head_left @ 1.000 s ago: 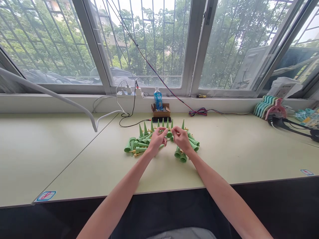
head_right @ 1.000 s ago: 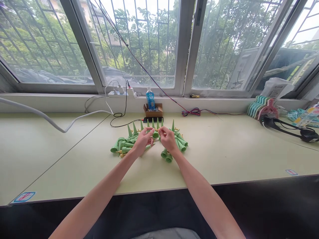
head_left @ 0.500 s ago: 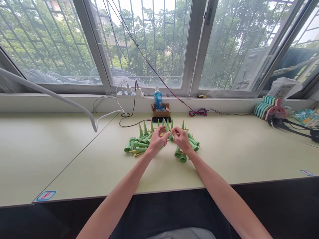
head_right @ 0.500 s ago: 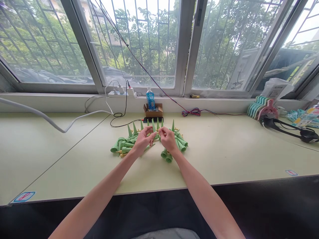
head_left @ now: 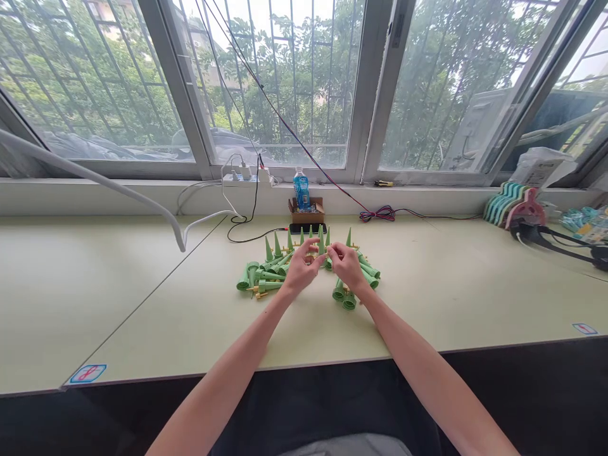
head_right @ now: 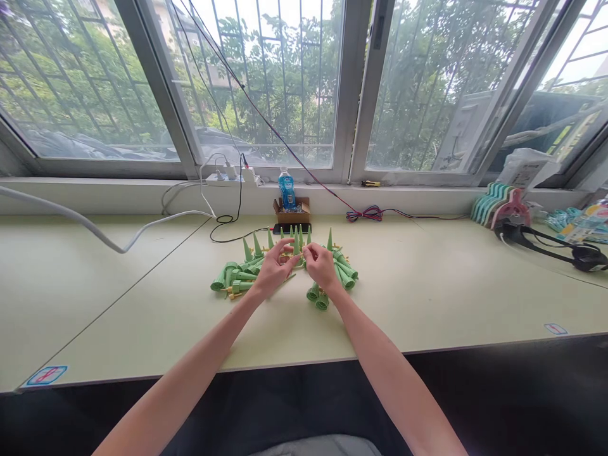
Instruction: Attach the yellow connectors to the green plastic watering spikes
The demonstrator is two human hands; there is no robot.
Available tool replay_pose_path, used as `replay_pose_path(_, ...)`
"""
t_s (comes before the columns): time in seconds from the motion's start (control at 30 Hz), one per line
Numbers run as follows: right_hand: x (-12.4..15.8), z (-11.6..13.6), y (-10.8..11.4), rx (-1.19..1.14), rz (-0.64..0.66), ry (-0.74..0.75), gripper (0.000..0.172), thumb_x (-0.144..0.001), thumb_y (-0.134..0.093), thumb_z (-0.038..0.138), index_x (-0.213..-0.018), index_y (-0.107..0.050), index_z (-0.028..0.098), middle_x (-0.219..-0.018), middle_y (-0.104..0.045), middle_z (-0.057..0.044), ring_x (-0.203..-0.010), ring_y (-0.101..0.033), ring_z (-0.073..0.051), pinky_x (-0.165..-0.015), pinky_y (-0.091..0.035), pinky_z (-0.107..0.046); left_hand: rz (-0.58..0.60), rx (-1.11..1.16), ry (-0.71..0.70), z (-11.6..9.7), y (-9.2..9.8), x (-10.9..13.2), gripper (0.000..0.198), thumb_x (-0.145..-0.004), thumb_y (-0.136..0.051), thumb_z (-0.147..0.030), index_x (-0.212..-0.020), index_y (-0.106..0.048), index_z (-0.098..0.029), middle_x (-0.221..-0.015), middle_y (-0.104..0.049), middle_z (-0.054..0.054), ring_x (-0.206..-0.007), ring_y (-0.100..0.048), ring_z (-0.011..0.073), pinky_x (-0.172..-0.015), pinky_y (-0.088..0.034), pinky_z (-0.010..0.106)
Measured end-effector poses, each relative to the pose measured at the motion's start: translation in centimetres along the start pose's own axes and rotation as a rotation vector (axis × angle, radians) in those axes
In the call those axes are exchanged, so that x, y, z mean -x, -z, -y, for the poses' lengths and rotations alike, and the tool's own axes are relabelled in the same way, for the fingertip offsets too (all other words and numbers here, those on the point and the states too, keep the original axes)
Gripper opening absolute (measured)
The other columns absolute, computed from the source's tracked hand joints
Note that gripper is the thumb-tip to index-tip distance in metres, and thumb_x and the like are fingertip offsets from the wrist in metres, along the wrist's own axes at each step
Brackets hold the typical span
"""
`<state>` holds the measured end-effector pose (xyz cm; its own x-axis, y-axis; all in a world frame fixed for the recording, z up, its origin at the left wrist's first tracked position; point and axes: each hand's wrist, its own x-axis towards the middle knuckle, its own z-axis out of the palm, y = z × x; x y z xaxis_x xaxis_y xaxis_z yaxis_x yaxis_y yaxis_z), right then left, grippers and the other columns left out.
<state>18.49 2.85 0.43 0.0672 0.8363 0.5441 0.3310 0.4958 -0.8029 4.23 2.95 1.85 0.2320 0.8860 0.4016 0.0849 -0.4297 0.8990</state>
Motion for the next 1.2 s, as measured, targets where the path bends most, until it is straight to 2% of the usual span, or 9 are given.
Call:
replay_pose_path(0.17, 0.0, 0.1, 0.1, 0.015, 0.003, -0.032, 0.03, -0.088, -0.046, 0.042, -0.068, -0.05, 0.02, -0.053, -0.043, 0.003, -0.05, -0.039, -0.012, -0.051, -0.033, -0.025, -0.027, -0.109, -0.103, 0.1, 0.0, 0.0, 0.04, -0.079, -0.065, -0.034, -0.118, -0.058, -0.025, -0.097, -0.056, 0.003, -0.051, -0.042, 0.0026, -0.045, -0.04, 0.017)
replay_pose_path(0.37, 0.0, 0.1, -0.1, 0.015, -0.035, -0.039, 0.031, -0.089, -0.045, 0.043, -0.069, -0.049, 0.02, -0.054, -0.043, 0.003, -0.05, -0.038, -0.012, -0.05, -0.033, -0.025, -0.033, 0.063, 0.036, -0.8, -0.4, 0.1, 0.039, -0.081, -0.061, -0.049, -0.108, -0.058, -0.02, -0.091, -0.058, 0.003, -0.043, -0.048, 0.004, -0.037, -0.041, 0.019)
replay_pose_path(0.47, 0.0, 0.1, -0.2, -0.004, -0.05, -0.027, 0.032, -0.09, -0.045, 0.045, -0.071, -0.049, 0.02, -0.056, -0.042, 0.003, -0.049, -0.038, -0.011, -0.049, -0.032, -0.025, -0.154, 0.131, 0.098, -0.9, -0.4, -0.2, 0.036, -0.081, -0.06, -0.052, -0.09, -0.054, -0.018, -0.076, -0.057, 0.0, -0.039, -0.048, 0.0055, -0.035, -0.04, 0.02)
replay_pose_path(0.57, 0.1, 0.3, -0.3, -0.041, -0.047, -0.005, 0.031, -0.091, -0.045, 0.046, -0.073, -0.049, 0.021, -0.058, -0.04, 0.004, -0.049, -0.036, -0.01, -0.048, -0.03, -0.024, -0.25, 0.152, 0.138, -0.7, -0.2, -0.3, 0.038, -0.079, -0.061, -0.054, -0.079, -0.048, -0.019, -0.057, -0.049, -0.006, -0.035, -0.044, 0.0066, -0.032, -0.034, 0.019)
replay_pose_path(0.7, 0.3, 0.7, -0.3, -0.077, -0.002, 0.026, 0.029, -0.091, -0.045, 0.046, -0.076, -0.05, 0.021, -0.061, -0.04, 0.004, -0.049, -0.033, -0.01, -0.047, -0.03, -0.024, -0.165, 0.203, 0.218, -0.7, -0.1, -0.2, 0.042, -0.08, -0.056, -0.06, -0.081, -0.048, -0.019, -0.047, -0.045, -0.008, -0.032, -0.036, 0.0066, -0.031, -0.032, 0.018)
replay_pose_path(0.83, 0.4, 0.7, -0.2, -0.092, 0.046, 0.042, 0.028, -0.091, -0.045, 0.046, -0.078, -0.05, 0.021, -0.062, -0.041, 0.004, -0.048, -0.033, -0.009, -0.047, -0.03, -0.024, -0.1, 0.203, 0.289, -0.8, -0.1, -0.1, 0.045, -0.074, -0.063, -0.061, -0.083, -0.05, -0.018, -0.046, -0.049, -0.006, -0.032, -0.037, 0.0066, -0.032, -0.033, 0.019)
replay_pose_path(1.07, 0.3, 0.2, -0.2, -0.091, 0.033, 0.024, 0.028, -0.09, -0.046, 0.045, -0.077, -0.049, 0.021, -0.063, -0.043, 0.003, -0.048, -0.033, -0.009, -0.046, -0.03, -0.023, -0.066, 0.194, 0.287, -0.7, 0.1, -0.2, 0.047, -0.071, -0.069, -0.057, -0.09, -0.055, -0.016, -0.054, -0.056, -0.002, -0.036, -0.044, 0.0072, -0.036, -0.039, 0.02)
replay_pose_path(1.2, 0.2, 0.0, -0.2, -0.054, 0.005, 0.006, 0.03, -0.089, -0.047, 0.046, -0.075, -0.051, 0.02, -0.06, -0.044, 0.003, -0.048, -0.034, -0.01, -0.047, -0.03, -0.023, -0.068, 0.132, 0.219, -0.6, 0.0, -0.1, 0.048, -0.068, -0.073, -0.052, -0.094, -0.056, -0.016, -0.062, -0.058, -0.002, -0.038, -0.045, 0.0067, -0.037, -0.04, 0.021)
